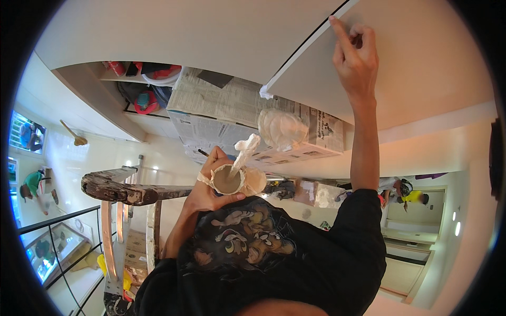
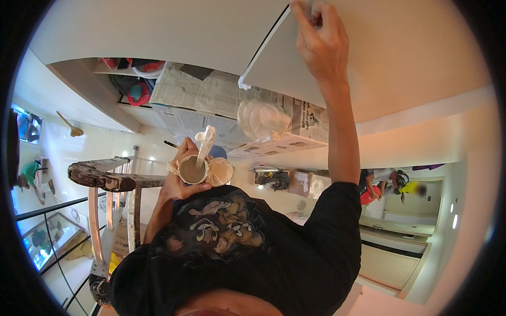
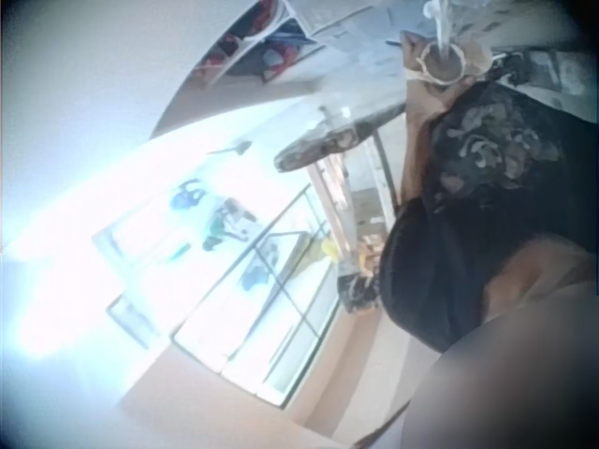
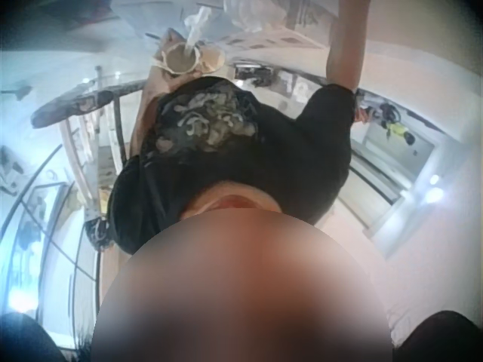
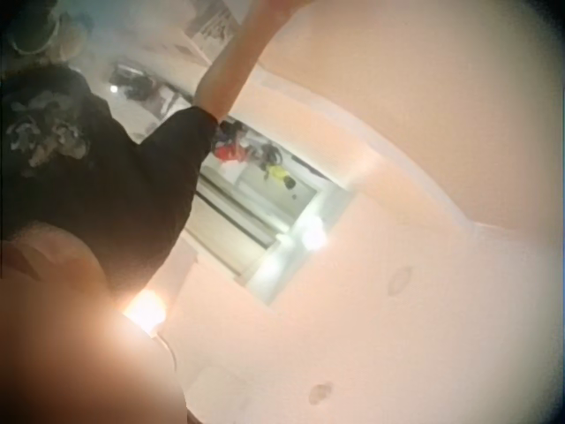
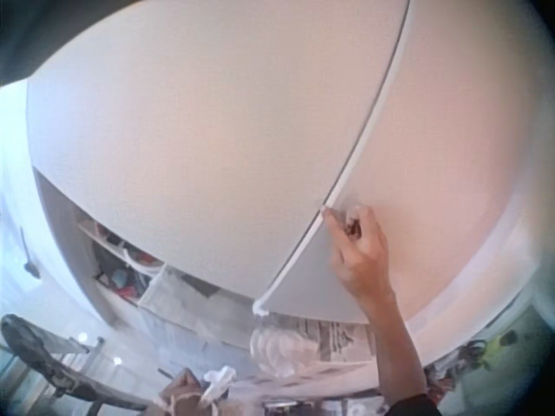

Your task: The person climbs a stepladder and uses a small brush to apply white paint along the seam of an overhead cabinet. They repeatedly dip the brush into a small container and wipe excess paint on a cloth before continuing the cut-in line.

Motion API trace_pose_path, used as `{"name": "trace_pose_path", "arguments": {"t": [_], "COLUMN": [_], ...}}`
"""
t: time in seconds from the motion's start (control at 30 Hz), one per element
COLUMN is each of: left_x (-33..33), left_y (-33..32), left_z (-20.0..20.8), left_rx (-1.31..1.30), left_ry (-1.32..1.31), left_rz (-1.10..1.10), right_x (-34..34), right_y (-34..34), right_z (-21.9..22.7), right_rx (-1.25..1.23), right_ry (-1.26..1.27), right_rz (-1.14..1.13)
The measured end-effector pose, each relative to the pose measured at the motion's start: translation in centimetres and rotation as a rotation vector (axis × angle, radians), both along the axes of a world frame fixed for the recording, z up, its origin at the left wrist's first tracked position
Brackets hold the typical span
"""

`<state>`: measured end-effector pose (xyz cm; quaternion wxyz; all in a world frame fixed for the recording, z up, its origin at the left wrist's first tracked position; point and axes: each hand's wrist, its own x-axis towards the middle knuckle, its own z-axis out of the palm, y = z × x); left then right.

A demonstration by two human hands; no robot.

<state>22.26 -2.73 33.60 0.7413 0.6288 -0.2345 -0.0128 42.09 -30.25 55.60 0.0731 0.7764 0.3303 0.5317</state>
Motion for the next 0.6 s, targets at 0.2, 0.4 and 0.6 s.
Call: {"name": "trace_pose_path", "arguments": {"t": [0.2,0.4,0.6], "left_x": [0.0,0.0,-0.1], "left_y": [0.3,0.3,0.4], "left_z": [0.2,0.1,-0.7], "left_rx": [-0.028,-0.037,-0.054], "left_ry": [-0.006,0.005,0.017], "left_rz": [0.008,0.004,-0.007], "right_x": [-0.8,-1.2,-2.7], "right_y": [1.1,0.6,-0.1], "right_z": [-0.9,1.0,-3.7], "right_rx": [0.049,0.064,0.102], "right_ry": [0.114,0.202,0.542], "right_rz": [0.115,-0.029,0.150]}}
